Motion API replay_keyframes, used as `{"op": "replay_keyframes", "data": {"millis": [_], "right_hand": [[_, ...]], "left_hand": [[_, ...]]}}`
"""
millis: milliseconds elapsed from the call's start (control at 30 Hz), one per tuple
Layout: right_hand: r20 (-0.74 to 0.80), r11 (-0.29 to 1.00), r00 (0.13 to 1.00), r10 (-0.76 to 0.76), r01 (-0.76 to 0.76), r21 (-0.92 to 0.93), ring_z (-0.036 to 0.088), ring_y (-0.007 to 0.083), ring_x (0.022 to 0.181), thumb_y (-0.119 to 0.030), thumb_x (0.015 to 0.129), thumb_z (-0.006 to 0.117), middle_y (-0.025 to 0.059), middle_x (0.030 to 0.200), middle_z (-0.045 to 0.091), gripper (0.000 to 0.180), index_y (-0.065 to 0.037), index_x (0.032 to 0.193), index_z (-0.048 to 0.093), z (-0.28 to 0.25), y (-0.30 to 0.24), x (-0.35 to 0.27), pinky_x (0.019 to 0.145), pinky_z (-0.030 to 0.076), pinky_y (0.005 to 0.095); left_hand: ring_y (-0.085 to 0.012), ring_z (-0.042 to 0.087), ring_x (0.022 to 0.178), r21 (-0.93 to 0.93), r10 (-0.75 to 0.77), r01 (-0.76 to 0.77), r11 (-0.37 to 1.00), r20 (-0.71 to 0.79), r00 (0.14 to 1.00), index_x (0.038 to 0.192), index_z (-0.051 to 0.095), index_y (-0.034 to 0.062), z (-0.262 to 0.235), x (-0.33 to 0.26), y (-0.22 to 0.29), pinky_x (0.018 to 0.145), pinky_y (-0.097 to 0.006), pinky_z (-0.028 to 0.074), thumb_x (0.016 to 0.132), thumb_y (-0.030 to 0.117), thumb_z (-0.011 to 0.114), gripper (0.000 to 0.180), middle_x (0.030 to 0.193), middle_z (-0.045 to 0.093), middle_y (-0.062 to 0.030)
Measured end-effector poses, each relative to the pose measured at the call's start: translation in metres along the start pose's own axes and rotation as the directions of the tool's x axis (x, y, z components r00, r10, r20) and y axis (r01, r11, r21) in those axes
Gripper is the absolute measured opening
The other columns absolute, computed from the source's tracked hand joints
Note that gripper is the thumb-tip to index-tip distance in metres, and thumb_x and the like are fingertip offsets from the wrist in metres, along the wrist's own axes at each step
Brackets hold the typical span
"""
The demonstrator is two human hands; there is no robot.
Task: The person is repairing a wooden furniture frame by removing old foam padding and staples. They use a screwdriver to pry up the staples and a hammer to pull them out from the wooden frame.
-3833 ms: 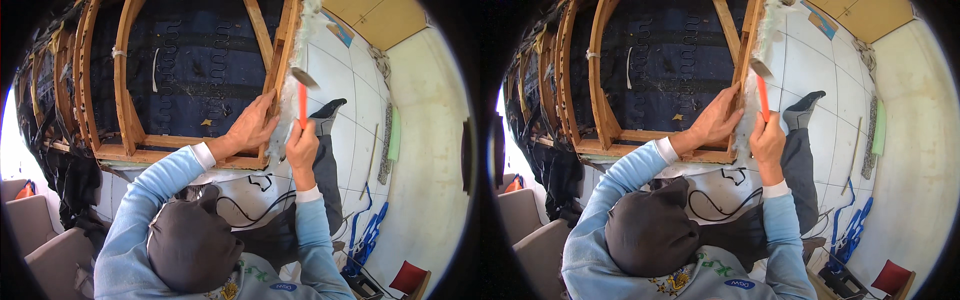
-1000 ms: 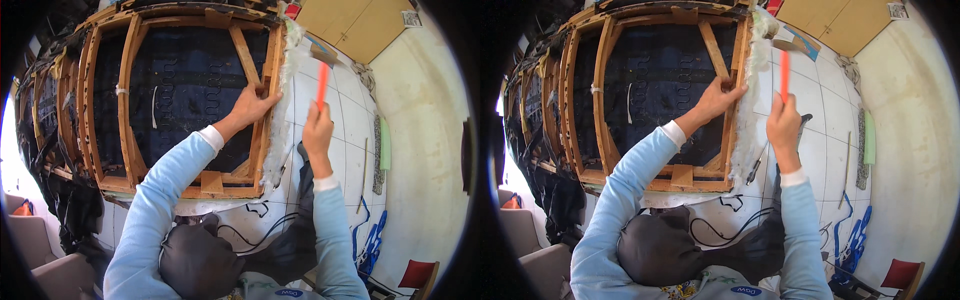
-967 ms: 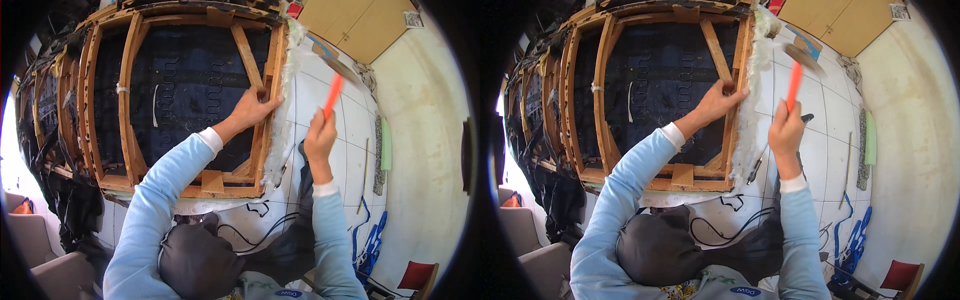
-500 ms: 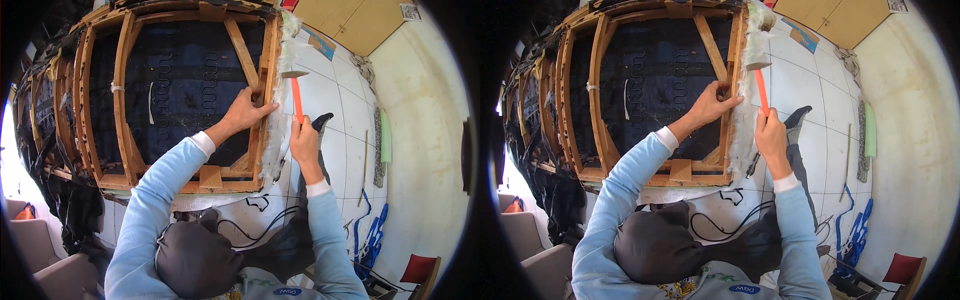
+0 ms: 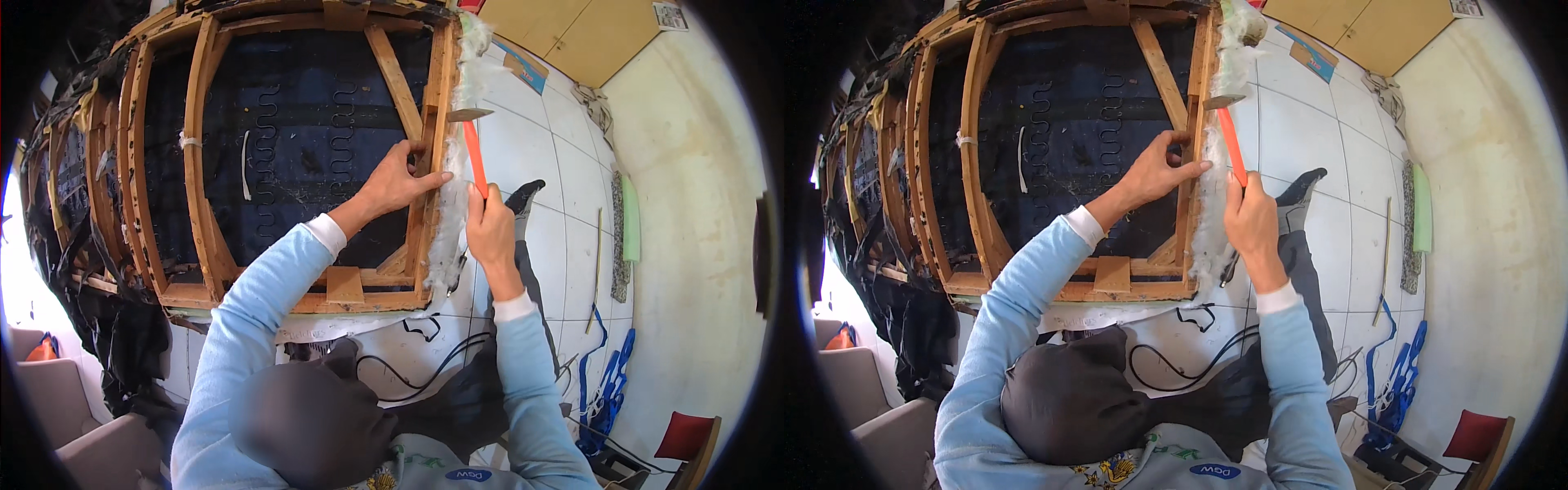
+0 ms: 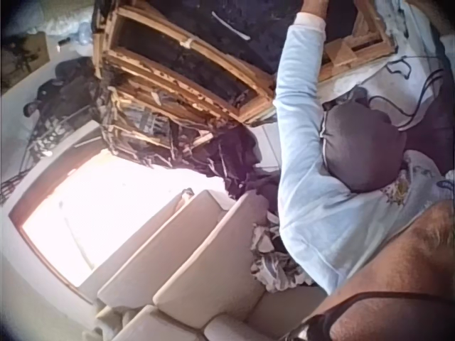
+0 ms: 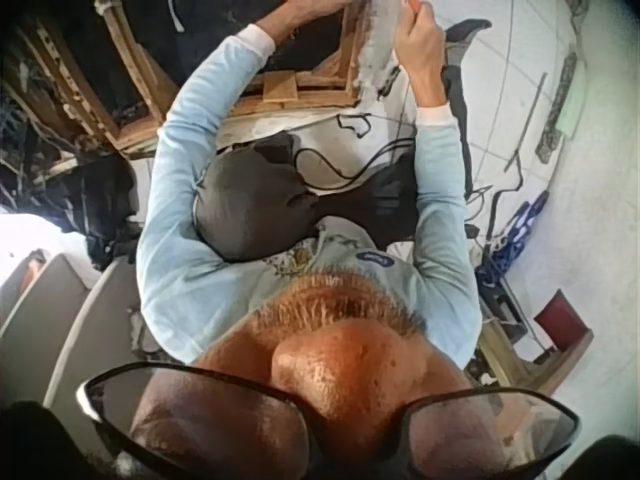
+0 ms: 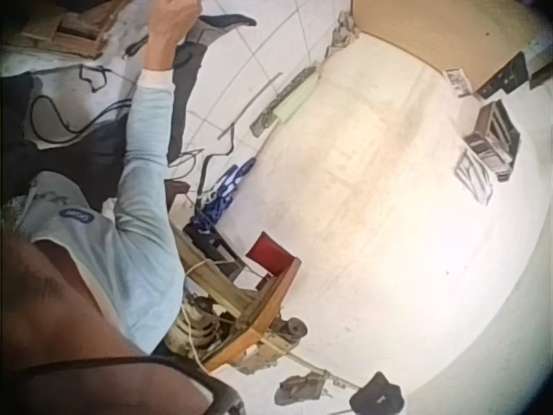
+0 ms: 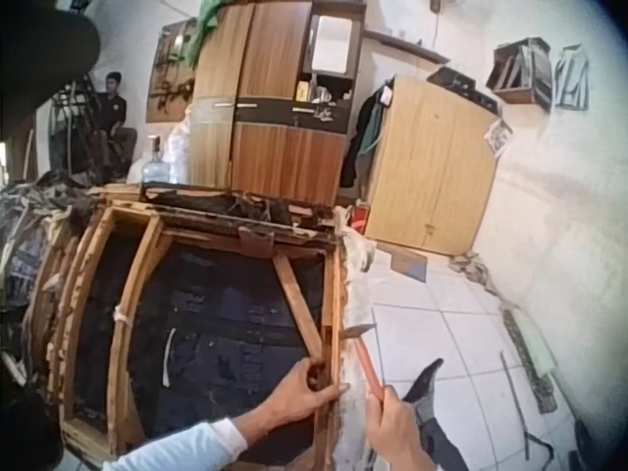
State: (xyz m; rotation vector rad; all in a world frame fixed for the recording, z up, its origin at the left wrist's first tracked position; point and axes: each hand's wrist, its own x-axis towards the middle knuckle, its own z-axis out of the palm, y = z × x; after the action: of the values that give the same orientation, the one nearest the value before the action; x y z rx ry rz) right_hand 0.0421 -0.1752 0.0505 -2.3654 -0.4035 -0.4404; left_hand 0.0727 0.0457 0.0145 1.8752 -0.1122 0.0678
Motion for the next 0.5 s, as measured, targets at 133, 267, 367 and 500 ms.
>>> {"op": "replay_keyframes", "data": {"millis": [133, 267, 367, 500], "right_hand": [[-0.097, 0.997, 0.995, -0.034, 0.04, 0.059, 0.07, 0.0529, 0.071, -0.025, 0.112, 0.058, 0.0277, 0.072, 0.067, 0.026, 0.001, 0.105, 0.059, 0.006, 0.013, -0.03, 0.06, 0.051, 0.0566], [-0.021, 0.997, 0.999, 0.036, -0.038, -0.064, 0.069, 0.0513, 0.068, -0.019, 0.11, 0.062, 0.0242, 0.071, 0.067, 0.021, 0.0, 0.104, 0.059, 0.011, 0.016, -0.033, 0.06, 0.053, 0.0545], [-0.252, 0.981, 0.957, -0.142, 0.171, 0.093, 0.069, 0.0525, 0.07, -0.024, 0.11, 0.062, 0.0279, 0.07, 0.066, 0.026, 0.0, 0.101, 0.058, 0.016, 0.007, -0.042, 0.059, 0.052, 0.0567], [0.015, 0.996, 0.997, 0.073, -0.072, -0.044, 0.069, 0.0519, 0.073, -0.024, 0.111, 0.062, 0.0284, 0.071, 0.065, 0.026, 0.001, 0.104, 0.059, 0.016, 0.013, -0.035, 0.06, 0.052, 0.0544]], "left_hand": [[-0.0314, 0.064, 0.122, -0.031, 0.013, -0.012, 0.999, 0.055, 0.998, 0.155, 0.049, -0.0113, -0.002, -0.004, 0.0, 0.107, -0.042, 0.055, 0.083, 0.058, 0.091, 0.109, 0.145, 0.06, -0.0273], [-0.0336, 0.063, 0.128, -0.083, 0.068, -0.059, 0.995, 0.111, 0.992, 0.157, 0.046, -0.009, 0.0, -0.01, -0.007, 0.11, -0.042, 0.053, 0.082, 0.055, 0.092, 0.109, 0.147, 0.057, -0.0278], [-0.0329, 0.06, 0.135, -0.079, 0.083, -0.071, 0.994, 0.171, 0.982, 0.164, 0.039, -0.0032, -0.009, -0.011, -0.016, 0.11, -0.042, 0.054, 0.091, 0.046, 0.086, 0.101, 0.154, 0.053, -0.0241], [-0.0321, 0.061, 0.134, -0.264, 0.12, -0.09, 0.96, 0.099, 0.988, 0.158, 0.048, -0.0027, -0.01, -0.006, -0.025, 0.107, -0.041, 0.055, 0.102, 0.038, 0.075, 0.074, 0.151, 0.057, -0.0215]]}}
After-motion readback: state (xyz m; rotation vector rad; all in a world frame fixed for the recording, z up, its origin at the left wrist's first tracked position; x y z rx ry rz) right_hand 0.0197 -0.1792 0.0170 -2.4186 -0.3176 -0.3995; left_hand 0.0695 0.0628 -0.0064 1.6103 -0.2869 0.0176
